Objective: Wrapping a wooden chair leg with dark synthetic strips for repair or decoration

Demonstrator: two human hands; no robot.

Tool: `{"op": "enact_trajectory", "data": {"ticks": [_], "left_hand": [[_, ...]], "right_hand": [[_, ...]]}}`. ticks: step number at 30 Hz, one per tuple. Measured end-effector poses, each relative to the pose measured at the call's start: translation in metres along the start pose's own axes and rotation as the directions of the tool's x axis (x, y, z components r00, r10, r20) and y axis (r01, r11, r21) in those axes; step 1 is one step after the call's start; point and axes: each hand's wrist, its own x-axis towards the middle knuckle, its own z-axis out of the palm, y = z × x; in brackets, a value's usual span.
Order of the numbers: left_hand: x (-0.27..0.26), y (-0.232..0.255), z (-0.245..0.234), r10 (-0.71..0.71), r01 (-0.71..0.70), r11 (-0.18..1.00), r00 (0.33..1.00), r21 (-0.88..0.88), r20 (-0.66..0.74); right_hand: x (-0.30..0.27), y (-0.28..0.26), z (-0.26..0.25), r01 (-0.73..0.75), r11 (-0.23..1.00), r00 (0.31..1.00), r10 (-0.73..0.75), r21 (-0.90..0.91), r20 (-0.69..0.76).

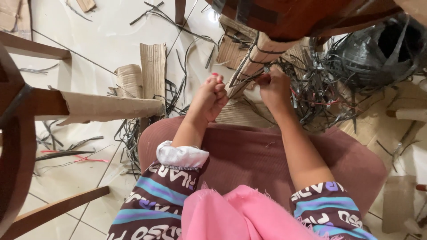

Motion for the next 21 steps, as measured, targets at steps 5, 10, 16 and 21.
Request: {"op": "enact_trajectory", "data": {"ticks": [5,10,16,21], "left_hand": [[0.020,-0.020,-0.006,-0.153,0.162,0.942,0.987,0.295,-0.054],[0.006,-0.011,0.026,-0.168,0.201,0.846,0.979,0.494,-0.111],[0.003,-0.016,0.035,-0.037,0.106,0.816,0.991,0.569,-0.131],[0.042,-0.050,-0.001,0.173,-0.014,0.667,0.975,0.745,-0.137]], "right_hand": [[0.000,-0.015,-0.006,-0.143,0.988,0.989,0.141,0.049,0.035],[-0.002,-0.021,-0.023,-0.255,0.966,0.961,0.250,0.029,0.119],[-0.005,-0.029,-0.041,-0.083,0.996,0.979,0.080,0.012,0.188],[-0.016,-0.076,-0.069,-0.186,0.978,0.931,0.144,0.095,0.335]]}}
